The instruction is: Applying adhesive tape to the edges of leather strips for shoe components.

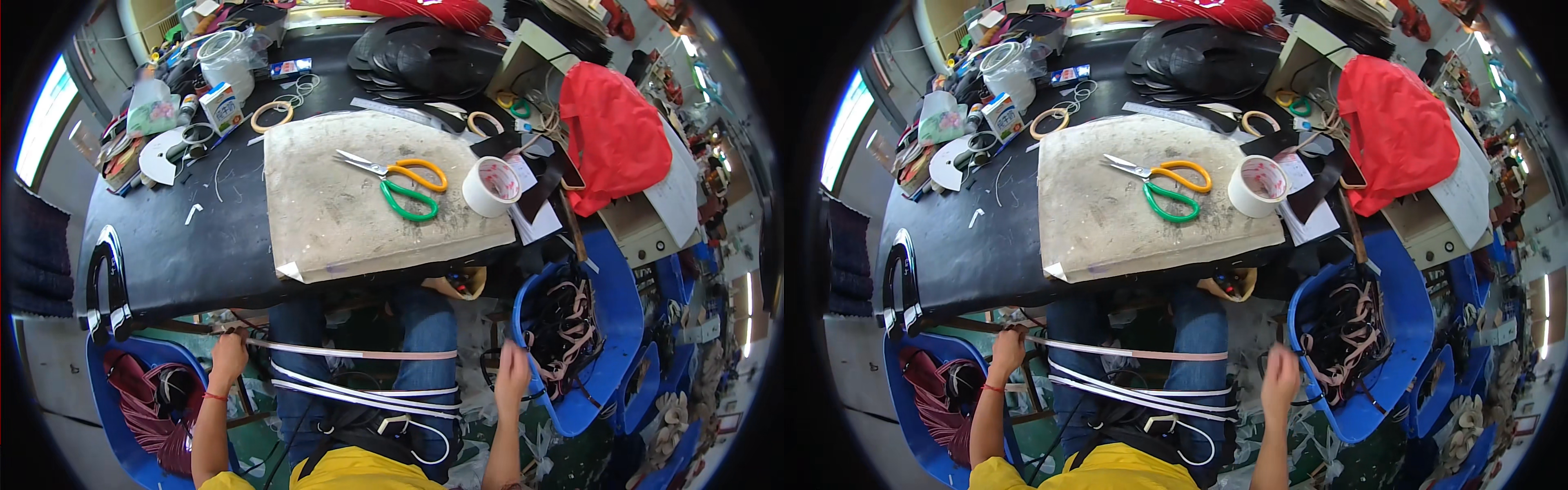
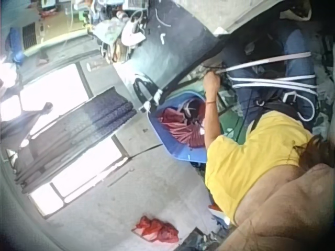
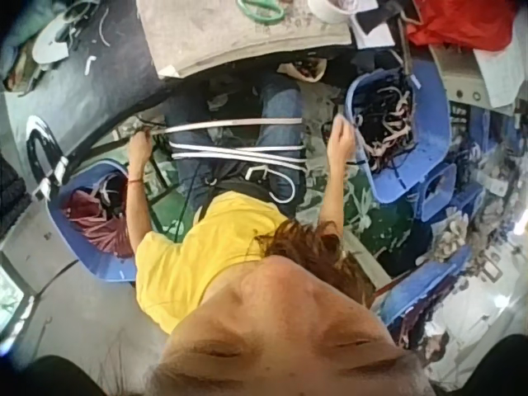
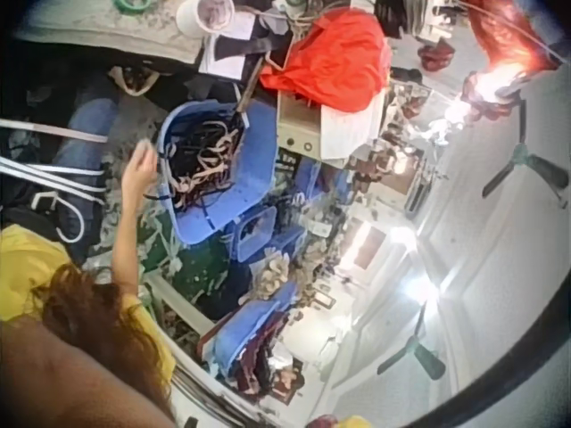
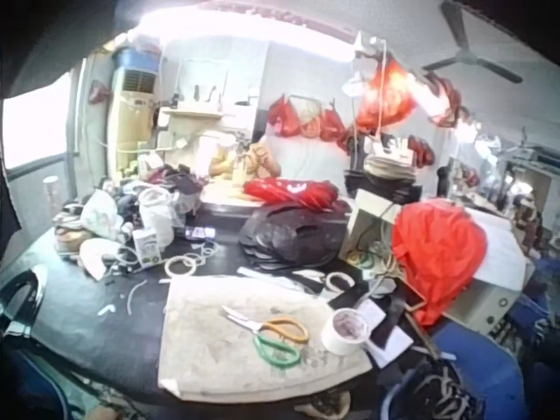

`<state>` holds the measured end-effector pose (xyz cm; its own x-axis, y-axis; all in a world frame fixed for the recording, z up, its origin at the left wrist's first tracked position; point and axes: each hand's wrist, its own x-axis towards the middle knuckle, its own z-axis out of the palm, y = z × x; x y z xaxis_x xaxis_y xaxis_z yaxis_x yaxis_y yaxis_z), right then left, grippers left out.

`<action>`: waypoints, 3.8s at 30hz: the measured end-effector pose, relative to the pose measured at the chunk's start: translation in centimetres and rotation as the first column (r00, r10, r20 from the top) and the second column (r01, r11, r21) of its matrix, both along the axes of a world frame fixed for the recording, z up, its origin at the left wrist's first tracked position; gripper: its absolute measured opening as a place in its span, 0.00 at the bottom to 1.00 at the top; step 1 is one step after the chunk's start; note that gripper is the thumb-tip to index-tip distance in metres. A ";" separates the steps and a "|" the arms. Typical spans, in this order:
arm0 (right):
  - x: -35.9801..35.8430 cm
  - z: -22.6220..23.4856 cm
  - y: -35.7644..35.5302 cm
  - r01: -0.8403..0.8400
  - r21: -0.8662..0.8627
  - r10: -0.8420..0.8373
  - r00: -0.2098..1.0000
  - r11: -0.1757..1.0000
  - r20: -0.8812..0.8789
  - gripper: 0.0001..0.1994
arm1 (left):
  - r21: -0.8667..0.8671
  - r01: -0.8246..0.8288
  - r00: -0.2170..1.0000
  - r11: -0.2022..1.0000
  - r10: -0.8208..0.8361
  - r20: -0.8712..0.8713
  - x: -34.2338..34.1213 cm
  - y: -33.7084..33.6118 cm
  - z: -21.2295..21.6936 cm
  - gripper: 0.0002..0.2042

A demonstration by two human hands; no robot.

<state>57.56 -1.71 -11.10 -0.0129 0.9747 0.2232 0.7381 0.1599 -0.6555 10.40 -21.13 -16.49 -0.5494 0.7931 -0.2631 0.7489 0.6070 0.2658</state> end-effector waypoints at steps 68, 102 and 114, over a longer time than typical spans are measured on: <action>-12.5 14.7 -0.3 -0.872 0.045 0.649 0.327 0.487 -0.687 0.05 | 0.617 -0.108 0.262 0.779 -0.576 0.774 16.7 9.1 20.4 0.06; -13.0 9.9 0.7 -0.602 0.153 0.619 0.738 0.784 -0.268 0.10 | 0.843 0.008 0.789 0.537 -0.521 0.325 15.4 12.4 15.9 0.24; -10.4 9.9 -0.8 -0.581 0.034 0.550 0.748 0.813 -0.373 0.10 | 0.846 -0.084 0.826 0.527 -0.439 0.355 17.9 13.2 15.3 0.10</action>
